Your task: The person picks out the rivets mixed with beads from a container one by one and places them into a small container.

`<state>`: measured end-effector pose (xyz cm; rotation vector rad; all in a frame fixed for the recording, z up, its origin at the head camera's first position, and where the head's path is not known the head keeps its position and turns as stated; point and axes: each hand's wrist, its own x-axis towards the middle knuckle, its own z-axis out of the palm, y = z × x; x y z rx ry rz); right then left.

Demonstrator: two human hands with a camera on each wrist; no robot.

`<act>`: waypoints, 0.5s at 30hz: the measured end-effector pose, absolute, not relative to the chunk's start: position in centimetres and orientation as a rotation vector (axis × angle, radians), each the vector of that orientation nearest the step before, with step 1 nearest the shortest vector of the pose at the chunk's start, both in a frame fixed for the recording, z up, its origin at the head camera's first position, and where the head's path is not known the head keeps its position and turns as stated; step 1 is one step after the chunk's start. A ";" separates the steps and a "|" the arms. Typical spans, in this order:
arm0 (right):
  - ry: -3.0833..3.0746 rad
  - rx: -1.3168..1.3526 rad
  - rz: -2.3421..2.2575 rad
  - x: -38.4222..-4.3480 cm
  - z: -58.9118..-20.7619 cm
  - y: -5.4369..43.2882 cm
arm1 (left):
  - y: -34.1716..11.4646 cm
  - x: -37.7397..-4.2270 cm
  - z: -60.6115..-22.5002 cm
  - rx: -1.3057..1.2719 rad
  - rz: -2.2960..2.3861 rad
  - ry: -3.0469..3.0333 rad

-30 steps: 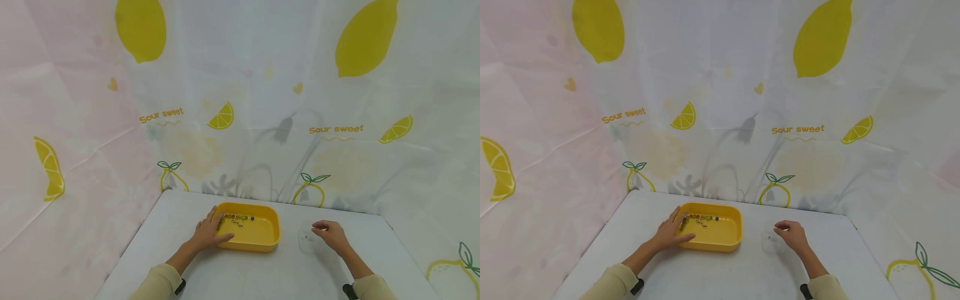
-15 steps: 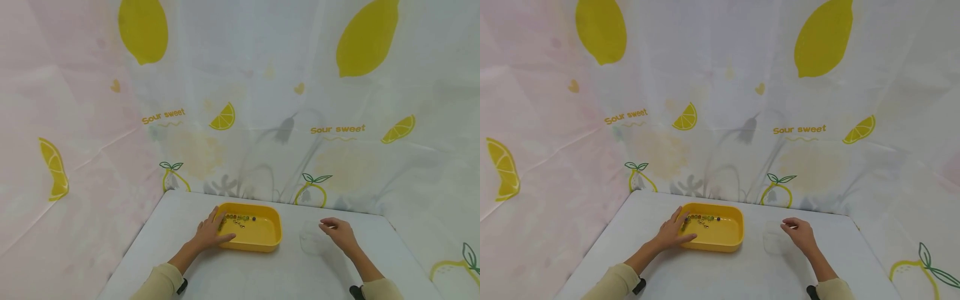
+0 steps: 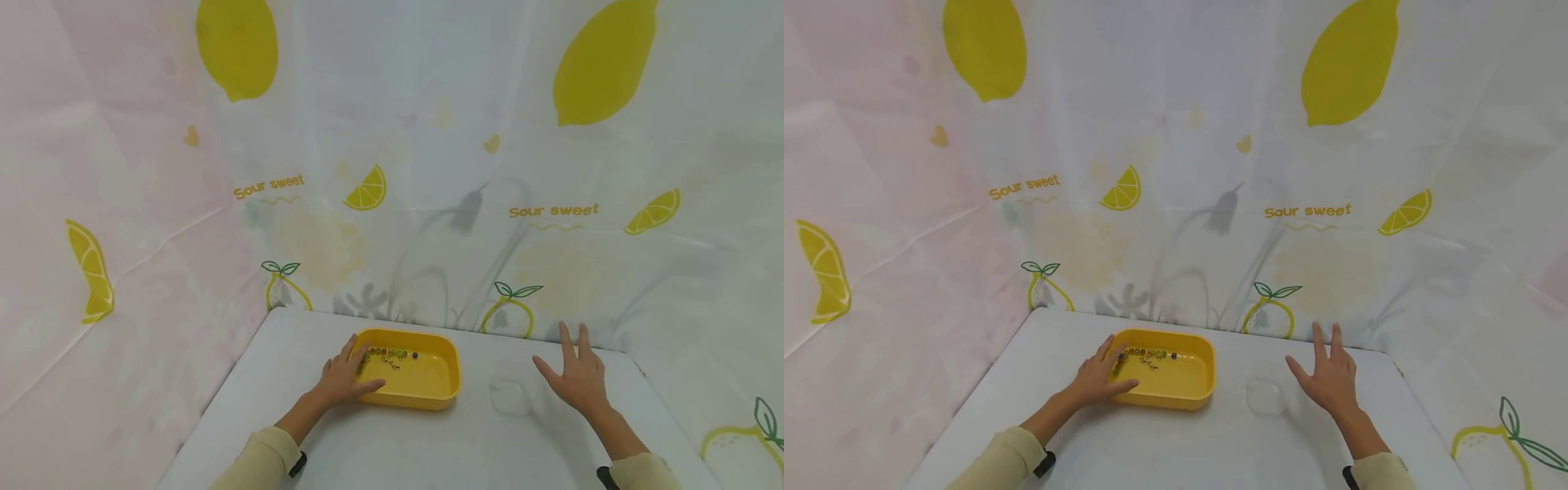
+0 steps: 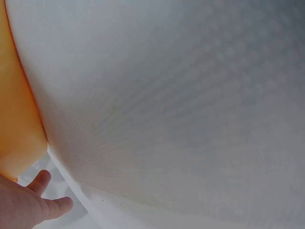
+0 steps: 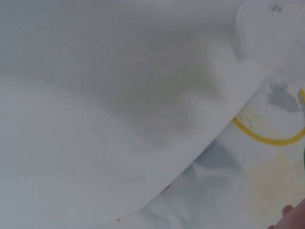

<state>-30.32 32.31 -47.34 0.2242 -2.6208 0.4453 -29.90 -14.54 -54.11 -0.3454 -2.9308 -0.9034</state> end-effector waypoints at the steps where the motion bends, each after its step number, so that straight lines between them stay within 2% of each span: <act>1: -2.621 0.224 0.418 -30.3 -47.4 32.4 | -14.5 -29.9 -54.1 -0.342 -0.904 -2.931; 15: -2.658 0.243 0.300 -30.8 -47.4 32.7 | -14.5 -29.9 -54.1 -0.301 -0.902 -2.946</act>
